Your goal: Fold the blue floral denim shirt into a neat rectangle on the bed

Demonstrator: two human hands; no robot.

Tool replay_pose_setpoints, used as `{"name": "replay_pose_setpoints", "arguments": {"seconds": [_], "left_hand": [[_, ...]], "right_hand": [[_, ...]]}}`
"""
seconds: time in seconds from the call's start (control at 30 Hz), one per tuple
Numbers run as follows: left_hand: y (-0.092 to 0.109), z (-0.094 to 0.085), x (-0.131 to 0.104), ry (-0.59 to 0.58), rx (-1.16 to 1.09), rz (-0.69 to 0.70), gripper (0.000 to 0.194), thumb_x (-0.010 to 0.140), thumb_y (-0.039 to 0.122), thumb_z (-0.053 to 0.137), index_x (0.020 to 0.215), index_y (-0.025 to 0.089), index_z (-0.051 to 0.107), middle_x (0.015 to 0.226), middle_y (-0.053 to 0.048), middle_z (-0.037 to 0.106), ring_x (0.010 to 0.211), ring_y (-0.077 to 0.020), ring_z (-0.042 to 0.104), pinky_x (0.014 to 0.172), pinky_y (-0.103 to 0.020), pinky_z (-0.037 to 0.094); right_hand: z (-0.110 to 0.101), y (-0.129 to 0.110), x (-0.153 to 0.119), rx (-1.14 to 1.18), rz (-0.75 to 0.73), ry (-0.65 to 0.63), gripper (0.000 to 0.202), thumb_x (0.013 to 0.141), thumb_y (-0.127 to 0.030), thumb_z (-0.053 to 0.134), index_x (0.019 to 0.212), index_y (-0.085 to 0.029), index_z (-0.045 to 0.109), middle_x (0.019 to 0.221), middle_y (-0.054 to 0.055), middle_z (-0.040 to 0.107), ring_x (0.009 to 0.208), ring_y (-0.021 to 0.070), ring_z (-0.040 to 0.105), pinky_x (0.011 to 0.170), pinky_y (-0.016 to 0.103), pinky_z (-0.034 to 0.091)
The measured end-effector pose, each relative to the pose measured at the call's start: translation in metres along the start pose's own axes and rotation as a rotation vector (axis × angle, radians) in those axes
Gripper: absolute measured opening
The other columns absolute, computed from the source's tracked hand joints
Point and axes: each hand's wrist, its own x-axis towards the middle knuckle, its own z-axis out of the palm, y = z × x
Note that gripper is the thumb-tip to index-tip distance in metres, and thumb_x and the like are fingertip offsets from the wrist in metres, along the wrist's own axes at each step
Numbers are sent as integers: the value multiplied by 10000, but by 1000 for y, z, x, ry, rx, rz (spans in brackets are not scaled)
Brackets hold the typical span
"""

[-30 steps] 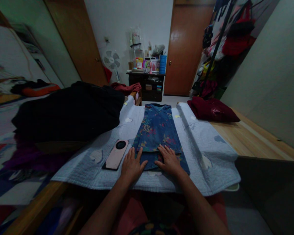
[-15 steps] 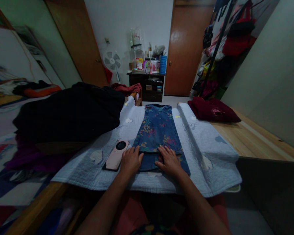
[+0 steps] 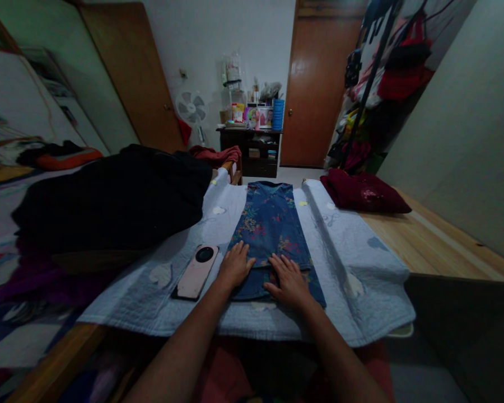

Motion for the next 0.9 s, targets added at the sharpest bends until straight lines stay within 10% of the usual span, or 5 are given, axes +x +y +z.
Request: {"name": "replay_pose_setpoints", "arguments": {"seconds": [0.27,0.53,0.9], "left_hand": [[-1,-8,3,-50,-11,-64,627,931,514,458,1436,148,408,1537,-176,347,1424,-326,308,1127,-482,299],[25,-11,24,-4,-125,171,406,926,151,432,1320,170,529,1487,-91,453,1408,-209,349,1168,-374,251],[47,-8,42,38,-134,96,240,938,296,471,1120,209,601,1110,-66,658,1067,-223,584,925,-343,449]], "right_hand": [[-1,-1,0,6,8,0,739,844,-508,572,1492,-233,348,1576,21,283,1455,278,211,1185,466,128],[-2,-1,-2,-4,-10,12,738,846,-501,577,1489,-216,354,1570,35,297,1454,275,213,1186,465,140],[3,2,-3,48,-13,70,715,873,-417,542,1506,-178,311,1542,72,357,1441,268,255,1183,487,173]]}}
